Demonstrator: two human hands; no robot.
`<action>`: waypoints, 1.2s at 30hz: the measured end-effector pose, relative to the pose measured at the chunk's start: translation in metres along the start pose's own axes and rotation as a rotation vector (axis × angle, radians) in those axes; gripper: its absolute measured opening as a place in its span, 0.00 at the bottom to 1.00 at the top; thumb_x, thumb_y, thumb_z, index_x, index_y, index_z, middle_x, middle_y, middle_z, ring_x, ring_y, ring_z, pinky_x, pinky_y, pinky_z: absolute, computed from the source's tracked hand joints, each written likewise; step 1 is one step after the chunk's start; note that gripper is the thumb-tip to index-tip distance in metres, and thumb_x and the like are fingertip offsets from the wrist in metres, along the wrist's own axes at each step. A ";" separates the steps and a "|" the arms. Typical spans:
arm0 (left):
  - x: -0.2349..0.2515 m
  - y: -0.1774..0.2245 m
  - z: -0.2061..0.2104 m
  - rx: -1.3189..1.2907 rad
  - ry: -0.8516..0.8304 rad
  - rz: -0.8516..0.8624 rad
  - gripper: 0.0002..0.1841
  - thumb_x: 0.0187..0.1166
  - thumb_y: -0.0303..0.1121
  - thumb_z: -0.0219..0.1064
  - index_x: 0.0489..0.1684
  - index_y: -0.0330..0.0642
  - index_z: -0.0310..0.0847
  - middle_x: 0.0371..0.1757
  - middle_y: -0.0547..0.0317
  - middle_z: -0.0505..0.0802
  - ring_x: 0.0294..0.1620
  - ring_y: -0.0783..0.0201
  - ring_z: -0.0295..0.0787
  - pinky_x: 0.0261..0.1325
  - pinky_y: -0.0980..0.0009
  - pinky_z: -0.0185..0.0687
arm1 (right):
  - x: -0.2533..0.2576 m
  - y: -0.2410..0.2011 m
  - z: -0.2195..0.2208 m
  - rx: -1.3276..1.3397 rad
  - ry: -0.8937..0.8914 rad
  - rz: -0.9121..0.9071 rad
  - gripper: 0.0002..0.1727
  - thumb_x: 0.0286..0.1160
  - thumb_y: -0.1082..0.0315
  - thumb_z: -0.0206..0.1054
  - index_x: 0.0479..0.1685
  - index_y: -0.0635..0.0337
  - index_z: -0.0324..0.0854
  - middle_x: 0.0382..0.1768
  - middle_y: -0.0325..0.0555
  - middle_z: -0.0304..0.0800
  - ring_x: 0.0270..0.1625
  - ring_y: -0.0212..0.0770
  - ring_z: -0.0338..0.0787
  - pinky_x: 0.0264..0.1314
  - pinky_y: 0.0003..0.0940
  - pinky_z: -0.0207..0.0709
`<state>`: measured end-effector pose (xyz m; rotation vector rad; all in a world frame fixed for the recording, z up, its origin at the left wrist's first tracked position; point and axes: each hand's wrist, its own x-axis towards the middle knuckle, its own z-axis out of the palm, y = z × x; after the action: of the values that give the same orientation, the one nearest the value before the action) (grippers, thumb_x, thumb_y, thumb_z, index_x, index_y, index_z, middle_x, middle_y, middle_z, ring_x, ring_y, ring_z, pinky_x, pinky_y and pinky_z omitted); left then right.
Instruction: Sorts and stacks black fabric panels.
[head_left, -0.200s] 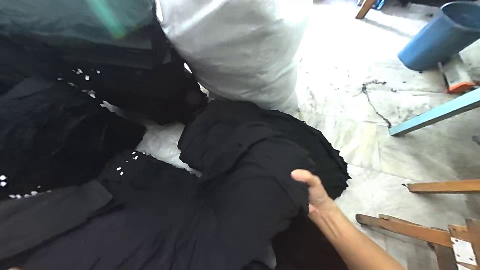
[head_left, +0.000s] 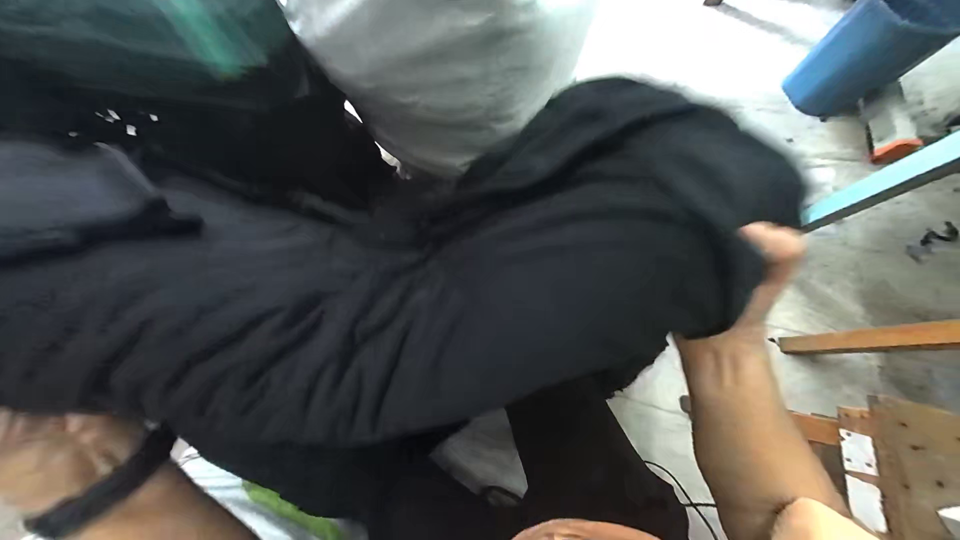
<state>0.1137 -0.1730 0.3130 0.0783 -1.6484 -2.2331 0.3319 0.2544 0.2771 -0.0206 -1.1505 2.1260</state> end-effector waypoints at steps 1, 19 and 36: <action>0.011 -0.010 0.010 0.001 -0.060 0.056 0.19 0.91 0.20 0.37 0.35 0.40 0.76 0.29 0.70 0.90 0.32 0.85 0.84 0.42 0.88 0.80 | 0.007 -0.012 -0.001 -0.019 0.044 -0.116 0.05 0.68 0.57 0.73 0.35 0.45 0.91 0.34 0.28 0.95 0.37 0.21 0.92 0.40 0.19 0.87; -0.076 -0.332 0.066 1.008 0.145 -0.531 0.47 0.69 0.39 0.80 0.84 0.22 0.56 0.82 0.24 0.70 0.83 0.36 0.67 0.81 0.45 0.68 | -0.131 0.131 -0.215 -0.403 0.905 0.751 0.12 0.85 0.65 0.57 0.61 0.54 0.74 0.42 0.34 0.91 0.43 0.26 0.92 0.45 0.28 0.89; 0.050 -0.237 -0.008 0.779 -0.166 -0.355 0.22 0.88 0.28 0.56 0.78 0.29 0.71 0.75 0.35 0.81 0.71 0.47 0.83 0.71 0.53 0.81 | -0.078 0.041 -0.203 -1.308 -0.512 1.489 0.16 0.81 0.59 0.69 0.41 0.69 0.85 0.25 0.44 0.91 0.22 0.36 0.85 0.29 0.36 0.79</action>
<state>0.0086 -0.1366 0.0977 0.4174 -2.6799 -1.6965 0.4333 0.3409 0.1006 -1.3263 -3.3386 1.8083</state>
